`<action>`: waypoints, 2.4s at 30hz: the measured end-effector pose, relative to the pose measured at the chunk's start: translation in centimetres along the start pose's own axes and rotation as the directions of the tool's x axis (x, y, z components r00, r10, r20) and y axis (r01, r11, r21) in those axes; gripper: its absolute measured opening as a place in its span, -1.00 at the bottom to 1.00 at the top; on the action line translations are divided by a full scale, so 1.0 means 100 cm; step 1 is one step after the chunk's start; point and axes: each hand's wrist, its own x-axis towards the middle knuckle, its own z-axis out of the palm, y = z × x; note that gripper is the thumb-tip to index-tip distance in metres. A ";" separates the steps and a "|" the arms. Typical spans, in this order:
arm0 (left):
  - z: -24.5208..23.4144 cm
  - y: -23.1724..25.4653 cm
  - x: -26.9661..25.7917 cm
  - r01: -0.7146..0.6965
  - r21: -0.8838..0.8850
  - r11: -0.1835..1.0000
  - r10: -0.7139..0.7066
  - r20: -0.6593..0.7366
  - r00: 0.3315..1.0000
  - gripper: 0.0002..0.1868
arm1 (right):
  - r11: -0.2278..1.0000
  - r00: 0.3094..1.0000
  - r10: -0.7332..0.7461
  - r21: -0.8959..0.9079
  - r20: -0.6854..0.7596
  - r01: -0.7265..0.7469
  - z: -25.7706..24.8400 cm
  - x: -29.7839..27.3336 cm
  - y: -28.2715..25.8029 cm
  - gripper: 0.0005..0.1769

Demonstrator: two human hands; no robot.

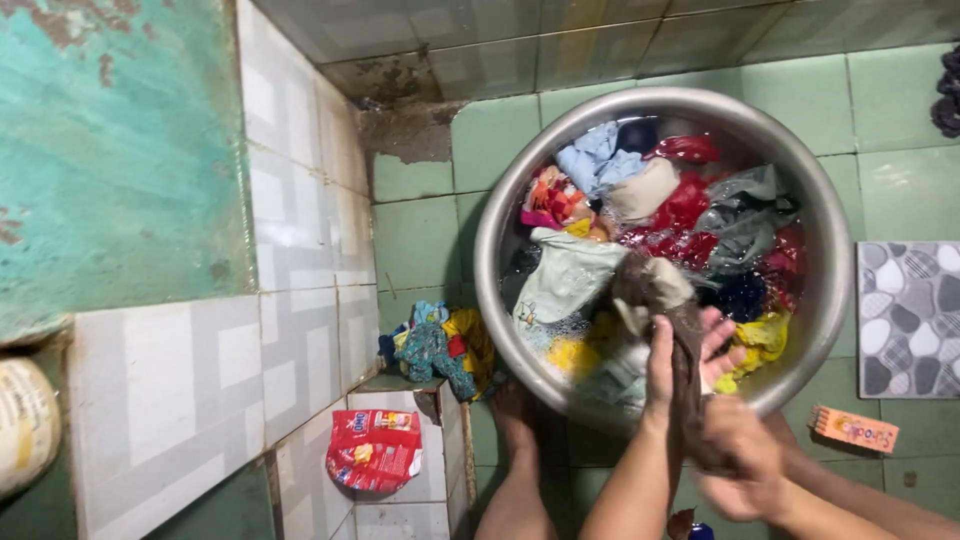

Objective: Hand washing a variety of colorful clothes in a silver basin filled with water.

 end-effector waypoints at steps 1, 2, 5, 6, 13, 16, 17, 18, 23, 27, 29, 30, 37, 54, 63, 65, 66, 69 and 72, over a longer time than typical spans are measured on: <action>0.015 0.001 -0.009 -0.081 0.012 0.997 0.080 0.006 0.997 -0.22 | 0.993 0.998 -0.052 -0.100 0.039 0.056 0.000 -0.003 0.010 -0.78; 0.029 0.003 -0.018 -0.162 0.022 0.987 0.161 0.012 0.987 -0.29 | 0.974 0.992 -0.099 -0.195 0.084 0.114 -0.001 -0.007 0.021 -0.69; 0.043 -0.039 -0.024 -0.259 0.173 0.950 0.262 0.006 0.965 -0.33 | 0.907 0.898 0.250 -0.236 -0.363 -0.348 -0.023 0.070 0.043 -0.80; 0.051 -0.032 -0.028 -0.252 0.174 0.952 0.255 0.008 0.967 -0.33 | 0.906 0.896 0.248 -0.239 -0.369 -0.350 -0.017 0.068 0.035 -0.80; 0.032 -0.005 -0.024 -0.225 0.024 0.974 0.214 0.222 0.951 -0.50 | 0.985 0.990 -0.120 -0.113 0.069 0.127 0.027 0.070 -0.022 -0.67; 0.012 -0.035 -0.024 -0.312 0.139 0.940 0.253 0.332 0.909 -0.55 | 0.979 0.996 0.090 -0.182 -0.009 -0.090 -0.005 0.062 0.014 -0.60; 0.023 -0.036 -0.030 -0.386 0.294 0.874 0.299 0.298 0.906 -0.52 | 0.926 0.952 0.269 -0.235 -0.143 -0.297 -0.015 0.058 0.024 -0.62; 0.037 -0.029 -0.036 -0.389 0.296 0.872 0.303 0.297 0.906 -0.52 | 0.927 0.953 0.269 -0.231 -0.141 -0.296 -0.006 0.062 0.008 -0.62; 0.041 -0.013 -0.037 -0.389 0.328 0.861 0.322 0.242 0.915 -0.32 | 0.944 0.994 -0.104 -0.311 0.032 0.109 0.023 0.052 -0.021 -0.73; 0.055 -0.003 -0.043 -0.326 0.332 0.885 0.238 0.280 0.930 -0.21 | 0.919 0.948 0.150 -0.313 -0.282 -0.239 -0.025 0.033 0.032 -0.91; 0.048 0.002 -0.040 -0.229 0.236 0.945 0.142 0.333 0.932 0.04 | 0.858 0.816 0.507 0.079 -0.278 -0.507 -0.033 0.042 0.005 -0.85; 0.043 -0.001 -0.037 -0.234 0.237 0.943 0.147 0.332 0.932 0.04 | 0.859 0.817 0.507 0.082 -0.274 -0.505 -0.033 0.039 -0.011 -0.85; 0.092 0.018 -0.059 -0.122 0.237 0.964 0.097 0.116 0.989 -0.01 | 0.882 0.857 0.448 0.279 -0.254 -0.378 -0.056 0.025 -0.016 -0.71; -0.032 0.018 -0.034 -0.298 0.911 0.286 -0.043 0.323 0.946 -0.18 | 0.881 0.845 0.469 0.070 -0.255 -0.468 -0.015 0.110 -0.031 -0.45; -0.069 0.043 -0.006 -0.356 0.556 0.751 0.321 0.164 0.933 -0.03 | 0.673 0.662 0.693 0.585 -0.286 -0.452 -0.027 0.144 -0.106 -0.41; -0.033 0.055 0.001 -0.285 -0.114 0.952 0.301 0.171 0.938 0.13 | 0.543 0.518 0.809 0.692 -0.278 -0.476 -0.027 0.144 -0.112 -0.31; -0.002 0.059 -0.013 -0.288 -0.113 0.951 0.304 0.170 0.937 0.13 | 0.541 0.519 0.809 0.693 -0.275 -0.476 -0.027 0.139 -0.102 -0.31; 0.060 0.059 -0.047 -0.123 -0.347 0.930 0.308 0.549 0.777 -0.03 | 0.667 0.611 0.708 0.621 -0.354 -0.412 -0.025 0.117 -0.063 -0.35; 0.083 0.054 -0.068 -0.175 -0.360 0.916 0.317 0.384 0.867 0.09 | 0.934 0.867 0.348 0.215 -0.356 -0.287 -0.016 0.105 -0.039 -0.52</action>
